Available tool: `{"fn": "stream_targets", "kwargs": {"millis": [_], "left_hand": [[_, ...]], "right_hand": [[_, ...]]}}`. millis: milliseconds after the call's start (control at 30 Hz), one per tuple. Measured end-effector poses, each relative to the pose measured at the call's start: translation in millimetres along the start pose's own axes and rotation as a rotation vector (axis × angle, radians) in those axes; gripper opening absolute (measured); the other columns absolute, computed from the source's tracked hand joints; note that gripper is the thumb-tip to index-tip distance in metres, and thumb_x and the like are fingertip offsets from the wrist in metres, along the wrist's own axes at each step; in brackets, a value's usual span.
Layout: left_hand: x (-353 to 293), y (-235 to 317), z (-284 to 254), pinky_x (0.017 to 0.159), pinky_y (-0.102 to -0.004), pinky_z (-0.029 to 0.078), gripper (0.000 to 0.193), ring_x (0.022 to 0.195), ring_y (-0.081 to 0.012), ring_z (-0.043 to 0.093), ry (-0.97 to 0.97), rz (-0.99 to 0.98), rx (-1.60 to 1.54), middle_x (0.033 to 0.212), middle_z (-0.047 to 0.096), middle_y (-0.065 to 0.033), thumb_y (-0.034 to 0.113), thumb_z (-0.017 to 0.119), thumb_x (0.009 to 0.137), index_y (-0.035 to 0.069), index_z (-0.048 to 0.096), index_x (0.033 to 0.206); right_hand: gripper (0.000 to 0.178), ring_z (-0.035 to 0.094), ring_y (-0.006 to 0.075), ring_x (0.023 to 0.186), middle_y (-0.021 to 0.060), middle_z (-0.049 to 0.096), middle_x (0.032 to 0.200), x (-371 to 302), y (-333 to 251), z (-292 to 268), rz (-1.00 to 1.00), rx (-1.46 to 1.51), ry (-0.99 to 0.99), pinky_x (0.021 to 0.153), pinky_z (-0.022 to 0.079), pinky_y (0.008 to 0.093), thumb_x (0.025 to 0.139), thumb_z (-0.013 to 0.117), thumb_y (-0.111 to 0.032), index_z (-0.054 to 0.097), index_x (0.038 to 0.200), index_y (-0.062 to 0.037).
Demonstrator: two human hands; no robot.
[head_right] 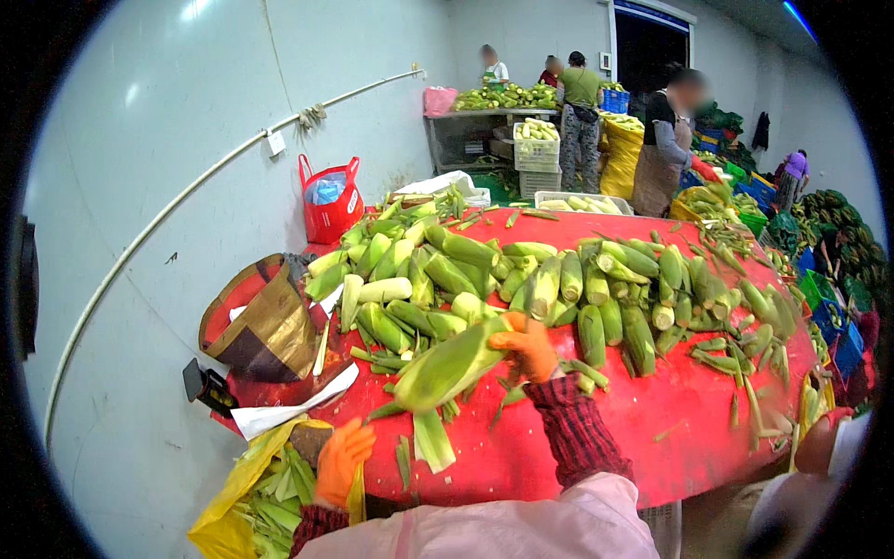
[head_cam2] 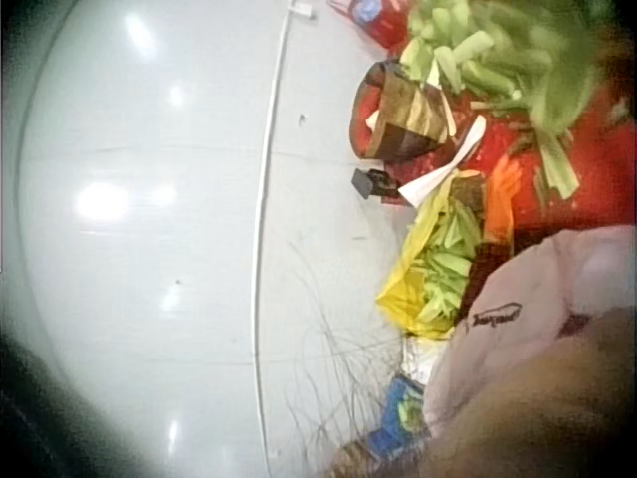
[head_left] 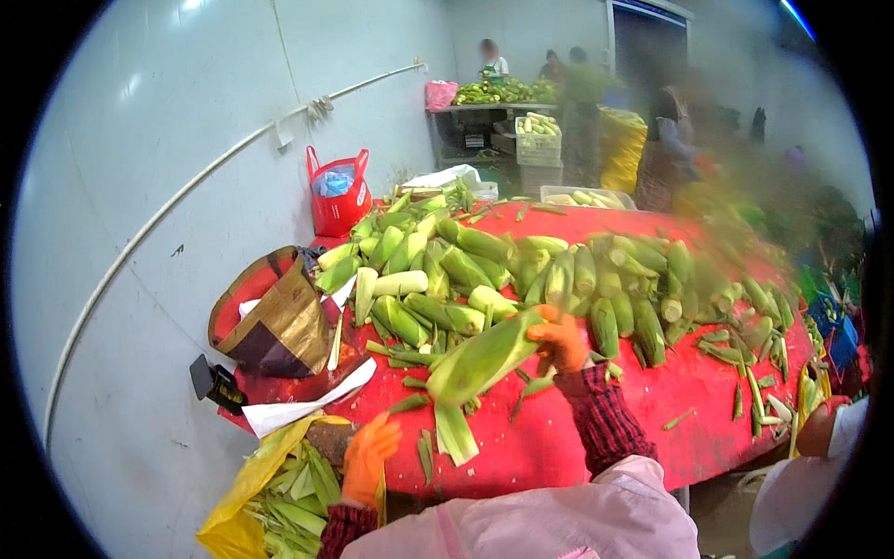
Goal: The person shucks ears of corn by hand and with a knife, placing the shucked ears into a crate and the husks into a bag.
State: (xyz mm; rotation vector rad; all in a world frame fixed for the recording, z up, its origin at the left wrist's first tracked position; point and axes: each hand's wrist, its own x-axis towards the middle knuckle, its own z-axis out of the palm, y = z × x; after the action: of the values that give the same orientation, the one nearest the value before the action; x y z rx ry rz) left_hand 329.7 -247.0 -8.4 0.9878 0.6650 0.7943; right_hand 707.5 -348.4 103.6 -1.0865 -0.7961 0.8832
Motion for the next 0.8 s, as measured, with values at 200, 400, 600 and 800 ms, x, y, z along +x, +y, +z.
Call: {"fn": "stream_targets", "kwargs": {"millis": [200, 400, 600, 800], "left_hand": [[-40.2, 32.2, 72.5, 0.089, -0.0428, 0.056, 0.076, 0.12, -0.0343, 0.058, -0.569, -0.385, -0.728, 0.144, 0.048, -0.0219, 0.058, 0.05, 0.094, 0.004, 0.038, 0.146], [-82.8, -23.1, -33.4, 0.094, -0.0572, 0.048, 0.086, 0.128, -0.0413, 0.051, -0.532, -0.064, -1.194, 0.158, 0.026, -0.0188, 0.071, 0.042, 0.091, 0.019, 0.022, 0.156], [-107.2, -0.1, -94.7, 0.101, -0.0487, 0.048, 0.076, 0.121, -0.0387, 0.054, 0.154, 0.045, -1.168, 0.134, 0.053, -0.0264, 0.062, 0.062, 0.085, 0.008, 0.05, 0.137], [-138.5, 7.7, -126.8, 0.099, -0.0487, 0.049, 0.081, 0.119, -0.0348, 0.055, 0.261, 0.018, -1.191, 0.13, 0.057, -0.0171, 0.066, 0.067, 0.08, 0.007, 0.052, 0.134]], "right_hand": [[0.031, 0.045, 0.0039, 0.046, -0.0011, 0.065, 0.074, -34.9, 34.2, 130.7, 0.355, 0.062, -0.394, 0.041, 0.032, 0.0196, 0.081, 0.071, -0.035, 0.07, 0.09, -0.0052], [0.037, 0.046, 0.008, 0.045, 0.0043, 0.07, 0.08, -86.2, 110.3, 221.5, 0.584, -0.005, -0.251, 0.043, 0.036, 0.0224, 0.092, 0.061, -0.039, 0.071, 0.102, -0.0049], [0.047, 0.049, 0.0084, 0.045, 0.0092, 0.073, 0.085, -201.0, 189.3, 236.6, 0.891, 0.459, -0.431, 0.045, 0.042, 0.0217, 0.098, 0.046, -0.025, 0.053, 0.131, 0.0076], [0.054, 0.054, 0.0135, 0.046, 0.0061, 0.066, 0.07, -184.3, 133.5, 310.4, 0.213, -0.472, -0.667, 0.044, 0.045, 0.0289, 0.095, 0.047, -0.016, 0.039, 0.146, 0.0]]}}
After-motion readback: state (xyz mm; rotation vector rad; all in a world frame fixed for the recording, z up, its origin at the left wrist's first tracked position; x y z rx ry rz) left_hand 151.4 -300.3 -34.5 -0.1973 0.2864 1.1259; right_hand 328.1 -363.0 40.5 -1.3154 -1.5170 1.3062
